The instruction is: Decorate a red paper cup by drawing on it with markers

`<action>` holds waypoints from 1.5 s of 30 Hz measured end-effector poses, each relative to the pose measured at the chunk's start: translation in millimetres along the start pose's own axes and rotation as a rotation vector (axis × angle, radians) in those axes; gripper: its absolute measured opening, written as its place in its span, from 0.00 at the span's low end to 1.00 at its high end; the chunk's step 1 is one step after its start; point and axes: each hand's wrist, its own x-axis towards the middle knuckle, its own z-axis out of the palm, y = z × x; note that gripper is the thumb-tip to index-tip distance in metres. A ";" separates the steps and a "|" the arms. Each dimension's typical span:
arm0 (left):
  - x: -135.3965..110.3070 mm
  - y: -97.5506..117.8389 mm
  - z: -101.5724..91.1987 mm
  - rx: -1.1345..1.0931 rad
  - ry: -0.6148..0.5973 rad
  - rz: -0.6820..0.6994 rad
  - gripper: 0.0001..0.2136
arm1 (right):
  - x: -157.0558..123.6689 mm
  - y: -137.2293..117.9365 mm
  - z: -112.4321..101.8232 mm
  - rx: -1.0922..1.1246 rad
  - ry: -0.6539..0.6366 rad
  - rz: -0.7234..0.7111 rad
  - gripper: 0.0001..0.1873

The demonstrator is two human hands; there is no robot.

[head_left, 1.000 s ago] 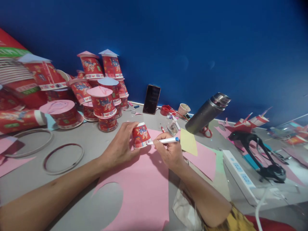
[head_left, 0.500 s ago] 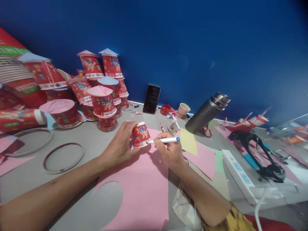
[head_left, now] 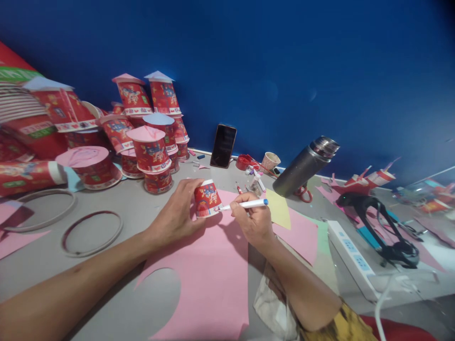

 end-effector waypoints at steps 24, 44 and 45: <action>3.1 4.7 -7.5 -0.030 -0.040 0.071 0.29 | 0.4 -0.7 -1.9 -0.105 -0.072 -0.022 0.11; 4.0 5.0 -7.5 -0.081 -0.044 0.061 0.31 | 1.3 -0.2 -2.6 -0.114 -0.104 -0.036 0.10; 3.7 4.8 -7.1 -0.083 -0.042 0.054 0.31 | 1.3 -0.7 -2.5 -0.114 -0.095 -0.036 0.10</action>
